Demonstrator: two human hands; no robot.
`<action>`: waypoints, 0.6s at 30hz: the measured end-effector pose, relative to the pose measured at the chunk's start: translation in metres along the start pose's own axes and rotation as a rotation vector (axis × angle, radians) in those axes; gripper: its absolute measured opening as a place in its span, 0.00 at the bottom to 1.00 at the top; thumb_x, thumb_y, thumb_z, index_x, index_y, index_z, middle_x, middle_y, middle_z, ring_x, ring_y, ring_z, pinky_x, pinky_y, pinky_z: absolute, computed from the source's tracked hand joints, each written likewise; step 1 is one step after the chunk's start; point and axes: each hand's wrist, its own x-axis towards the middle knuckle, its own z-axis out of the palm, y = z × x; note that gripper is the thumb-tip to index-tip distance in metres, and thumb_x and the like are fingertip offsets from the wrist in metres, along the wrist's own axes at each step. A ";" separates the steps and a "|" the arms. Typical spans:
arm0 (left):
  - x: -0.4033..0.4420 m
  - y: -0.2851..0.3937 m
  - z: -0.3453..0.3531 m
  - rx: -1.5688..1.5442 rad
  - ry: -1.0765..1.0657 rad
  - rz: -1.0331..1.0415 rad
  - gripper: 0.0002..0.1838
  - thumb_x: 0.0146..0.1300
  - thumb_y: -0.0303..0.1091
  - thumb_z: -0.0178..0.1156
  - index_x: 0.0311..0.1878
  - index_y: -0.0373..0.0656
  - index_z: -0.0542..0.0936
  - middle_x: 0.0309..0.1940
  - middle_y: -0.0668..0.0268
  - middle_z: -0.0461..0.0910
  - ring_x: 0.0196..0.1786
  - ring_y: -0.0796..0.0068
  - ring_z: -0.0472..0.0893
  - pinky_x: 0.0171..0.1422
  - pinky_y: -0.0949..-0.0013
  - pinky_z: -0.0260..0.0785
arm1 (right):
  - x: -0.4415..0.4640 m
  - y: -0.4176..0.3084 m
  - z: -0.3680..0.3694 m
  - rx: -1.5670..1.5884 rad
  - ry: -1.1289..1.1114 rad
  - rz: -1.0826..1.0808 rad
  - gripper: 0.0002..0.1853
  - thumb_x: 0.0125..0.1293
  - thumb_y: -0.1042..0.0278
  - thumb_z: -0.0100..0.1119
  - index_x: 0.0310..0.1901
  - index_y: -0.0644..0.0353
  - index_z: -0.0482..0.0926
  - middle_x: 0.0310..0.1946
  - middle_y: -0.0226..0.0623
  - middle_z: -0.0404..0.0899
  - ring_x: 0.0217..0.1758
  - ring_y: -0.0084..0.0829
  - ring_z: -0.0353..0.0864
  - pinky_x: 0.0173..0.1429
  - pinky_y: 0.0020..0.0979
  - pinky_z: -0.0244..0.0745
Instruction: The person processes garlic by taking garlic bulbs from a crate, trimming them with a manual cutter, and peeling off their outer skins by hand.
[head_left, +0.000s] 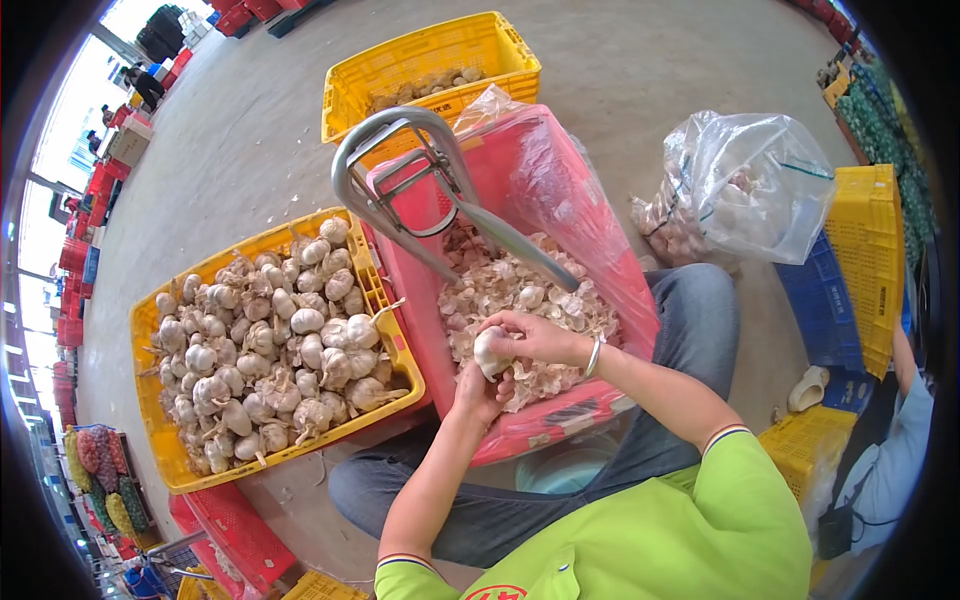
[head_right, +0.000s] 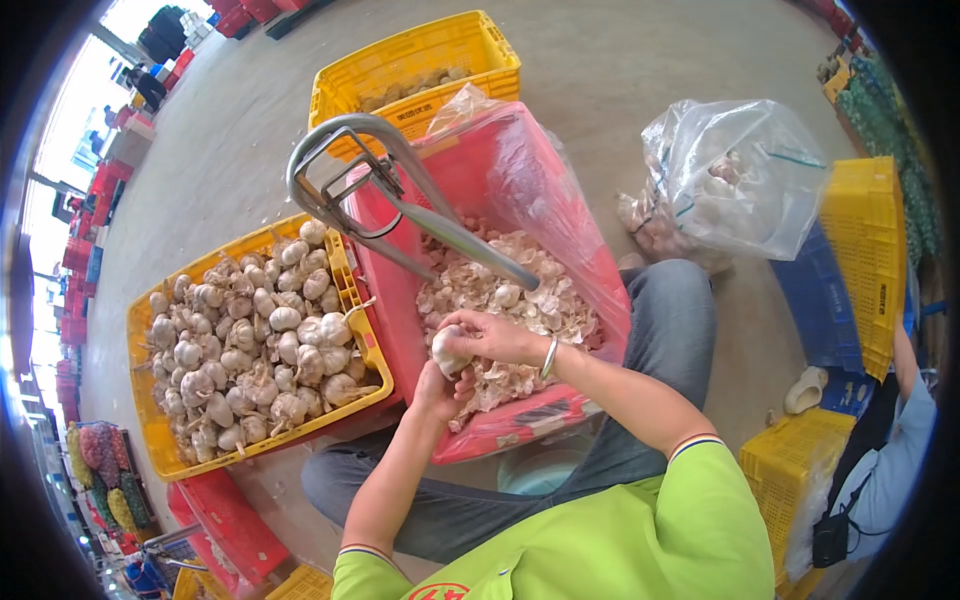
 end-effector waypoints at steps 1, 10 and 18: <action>0.003 -0.005 -0.006 0.018 -0.009 -0.005 0.11 0.66 0.39 0.42 0.36 0.44 0.70 0.16 0.69 0.67 0.13 0.81 0.62 0.13 0.80 0.49 | -0.003 -0.008 -0.004 0.049 -0.001 0.156 0.16 0.65 0.50 0.52 0.41 0.55 0.70 0.28 0.25 0.72 0.24 0.13 0.67 0.25 0.16 0.65; -0.005 -0.009 0.019 0.274 -0.007 0.518 0.12 0.66 0.43 0.52 0.39 0.42 0.71 0.28 0.70 0.73 0.27 0.82 0.73 0.24 0.79 0.66 | -0.013 -0.022 -0.017 0.242 0.286 0.333 0.19 0.64 0.47 0.51 0.38 0.58 0.69 0.25 0.30 0.72 0.18 0.16 0.68 0.18 0.18 0.64; 0.000 -0.001 -0.003 0.429 0.039 0.417 0.11 0.63 0.38 0.58 0.38 0.40 0.72 0.31 0.67 0.76 0.29 0.82 0.76 0.27 0.78 0.71 | -0.014 -0.001 -0.007 -0.020 0.115 0.264 0.27 0.67 0.41 0.42 0.50 0.60 0.59 0.34 0.33 0.70 0.25 0.17 0.69 0.25 0.19 0.70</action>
